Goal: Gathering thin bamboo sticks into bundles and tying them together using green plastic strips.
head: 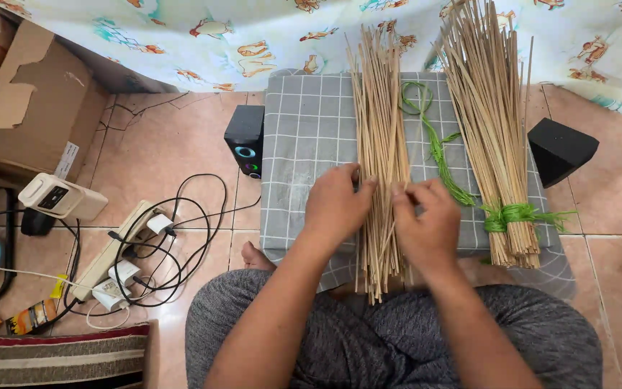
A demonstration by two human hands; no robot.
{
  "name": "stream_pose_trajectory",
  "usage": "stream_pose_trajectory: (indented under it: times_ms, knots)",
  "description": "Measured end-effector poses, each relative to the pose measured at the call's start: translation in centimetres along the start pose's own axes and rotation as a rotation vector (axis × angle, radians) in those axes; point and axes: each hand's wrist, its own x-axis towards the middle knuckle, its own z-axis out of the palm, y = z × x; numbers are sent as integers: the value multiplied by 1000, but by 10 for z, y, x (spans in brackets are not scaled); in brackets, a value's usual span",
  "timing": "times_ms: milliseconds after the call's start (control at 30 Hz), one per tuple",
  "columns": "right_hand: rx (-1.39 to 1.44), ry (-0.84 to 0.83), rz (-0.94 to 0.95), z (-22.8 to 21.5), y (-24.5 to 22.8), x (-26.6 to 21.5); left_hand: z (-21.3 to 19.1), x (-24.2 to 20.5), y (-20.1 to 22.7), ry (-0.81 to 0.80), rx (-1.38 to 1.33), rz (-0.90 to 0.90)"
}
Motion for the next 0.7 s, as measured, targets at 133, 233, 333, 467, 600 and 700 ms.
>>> stream_pose_trajectory:
  times_ms: [133,233,333,467,600,700]
  knots:
    - [414,-78,377,-32,-37,13,-1,-2,-1,-12,17,6]
    - [574,-41,383,-37,-25,23,-3,-2,-3,-35,28,-16]
    - [593,-46,352,-35,-24,33,1,-1,-7,-15,31,-5]
    - [92,-170,230,-35,-34,36,1,-4,-8,10,-3,-3]
    - [-356,-223,118,-38,-17,27,3,3,-12,-5,-19,-18]
    - [-419,-270,-11,-24,-28,22,-2,2,-1,-60,-84,-74]
